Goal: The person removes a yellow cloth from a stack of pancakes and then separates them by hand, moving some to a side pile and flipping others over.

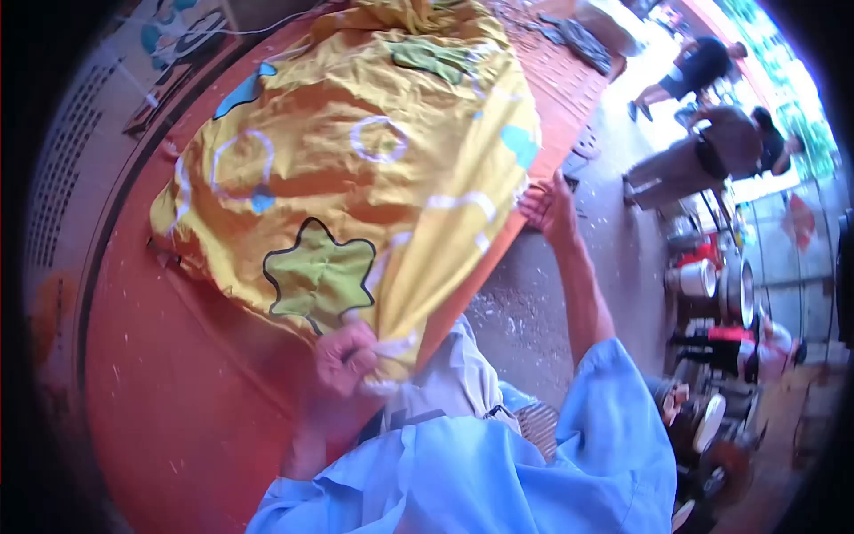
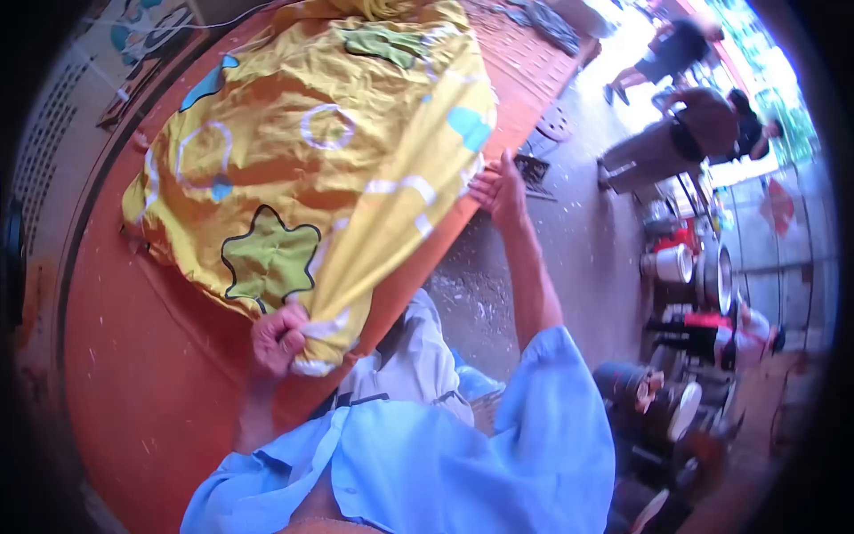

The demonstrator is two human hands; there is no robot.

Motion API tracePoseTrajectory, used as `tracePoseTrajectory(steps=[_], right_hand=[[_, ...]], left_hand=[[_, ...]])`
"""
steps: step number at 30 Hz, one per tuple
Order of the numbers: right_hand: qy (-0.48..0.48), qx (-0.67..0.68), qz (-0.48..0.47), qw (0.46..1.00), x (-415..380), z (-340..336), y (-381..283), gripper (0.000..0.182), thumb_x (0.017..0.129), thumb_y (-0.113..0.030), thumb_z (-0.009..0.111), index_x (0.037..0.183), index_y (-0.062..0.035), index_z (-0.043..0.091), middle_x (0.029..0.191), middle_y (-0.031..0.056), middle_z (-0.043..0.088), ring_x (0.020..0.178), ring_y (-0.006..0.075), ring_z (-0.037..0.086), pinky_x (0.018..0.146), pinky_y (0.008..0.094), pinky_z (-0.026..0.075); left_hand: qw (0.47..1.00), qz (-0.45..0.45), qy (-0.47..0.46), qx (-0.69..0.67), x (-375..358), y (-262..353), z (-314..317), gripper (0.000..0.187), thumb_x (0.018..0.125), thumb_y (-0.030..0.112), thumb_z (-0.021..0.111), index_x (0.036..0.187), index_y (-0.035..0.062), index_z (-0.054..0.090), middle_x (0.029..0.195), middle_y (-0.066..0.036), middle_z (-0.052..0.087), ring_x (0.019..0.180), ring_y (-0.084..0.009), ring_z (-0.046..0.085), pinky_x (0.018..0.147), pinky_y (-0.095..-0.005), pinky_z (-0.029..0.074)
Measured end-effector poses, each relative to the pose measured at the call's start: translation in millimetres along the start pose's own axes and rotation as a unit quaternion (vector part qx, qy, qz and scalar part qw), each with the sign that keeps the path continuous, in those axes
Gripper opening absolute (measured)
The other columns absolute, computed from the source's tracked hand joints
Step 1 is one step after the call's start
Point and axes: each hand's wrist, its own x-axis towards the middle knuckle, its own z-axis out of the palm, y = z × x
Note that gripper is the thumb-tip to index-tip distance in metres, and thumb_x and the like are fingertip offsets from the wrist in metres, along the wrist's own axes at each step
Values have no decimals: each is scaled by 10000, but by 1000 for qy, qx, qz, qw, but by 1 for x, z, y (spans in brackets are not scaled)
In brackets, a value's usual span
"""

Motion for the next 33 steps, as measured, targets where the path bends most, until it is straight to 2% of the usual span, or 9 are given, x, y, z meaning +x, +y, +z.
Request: tracePoseTrajectory(steps=[3, 6, 11, 13, 17, 21, 26, 31, 33], right_hand=[[7, -99, 0, 995, 75, 49, -36, 791, 768, -639, 626, 1204, 15, 540, 993, 191, 624, 800, 290, 629, 704, 370, 521], [-45, -262, -30, 964, 173, 32, -61, 604, 725, -546, 685, 1050, -36, 668, 846, 89, 667, 728, 239, 646, 655, 370, 500], [120, -518, -206, 821, 201, 48, -136, 432, 715, -446, 698, 876, -47, 734, 751, 74, 689, 688, 164, 637, 653, 316, 495], [30, -394, -285, 873, 175, 92, -190, 399, 740, -429, 679, 877, -57, 736, 732, 92, 683, 696, 154, 640, 654, 309, 493], [-177, -345, -474, 791, 140, 203, -279, 528, 762, -483, 680, 958, 7, 693, 848, 128, 683, 783, 164, 647, 679, 307, 495], [-382, -327, -620, 602, 29, 293, -233, 421, 727, -401, 638, 877, -8, 656, 811, 91, 618, 789, 175, 601, 705, 328, 462], [-591, -230, -692, 345, -108, 251, -92, 287, 684, -299, 587, 776, -28, 610, 763, 45, 538, 797, 189, 543, 737, 353, 420], [-744, -311, -505, 306, -120, 189, -24, 52, 884, -103, 555, 895, -55, 571, 813, 74, 542, 822, 226, 580, 652, 366, 479], [-733, -216, -443, 468, -108, 202, -59, 189, 802, -188, 683, 918, -65, 599, 850, 98, 560, 802, 268, 585, 647, 371, 479]], left_hand=[[999, 33, 25, 25, 10, 11, -7, 368, 875, 336, 643, 717, 26, 524, 676, -31, 476, 616, -136, 430, 566, -273, 328], [994, 88, 59, -28, 35, 13, 0, 396, 863, 367, 646, 702, 26, 528, 660, -43, 492, 614, -141, 440, 561, -286, 328], [976, 136, 150, -78, 76, -2, -3, 332, 874, 324, 617, 736, 48, 496, 697, -34, 447, 665, -149, 362, 663, -319, 302], [977, 161, 129, -58, 91, -8, -13, 252, 899, 257, 567, 803, 30, 518, 750, -42, 443, 700, -156, 368, 660, -321, 304], [970, 81, 226, -32, 113, -8, 2, 248, 898, 268, 587, 875, 26, 539, 865, -50, 507, 787, -147, 449, 735, -297, 358], [808, -23, 564, -168, 121, -24, 10, 233, 914, 220, 581, 1057, 38, 552, 995, -48, 583, 977, -164, 559, 886, -316, 442], [746, 10, 569, -346, 104, -52, -4, 320, 926, 275, 550, 1142, 42, 510, 1089, -60, 553, 1047, -184, 528, 929, -335, 416], [734, 20, 553, -393, 65, -64, -2, 408, 938, 330, 519, 1227, 47, 468, 1183, -73, 522, 1116, -205, 498, 973, -354, 391], [732, 21, 552, -400, 52, -67, -6, 443, 943, 352, 506, 1261, 49, 451, 1220, -77, 510, 1144, -213, 486, 990, -362, 380]])
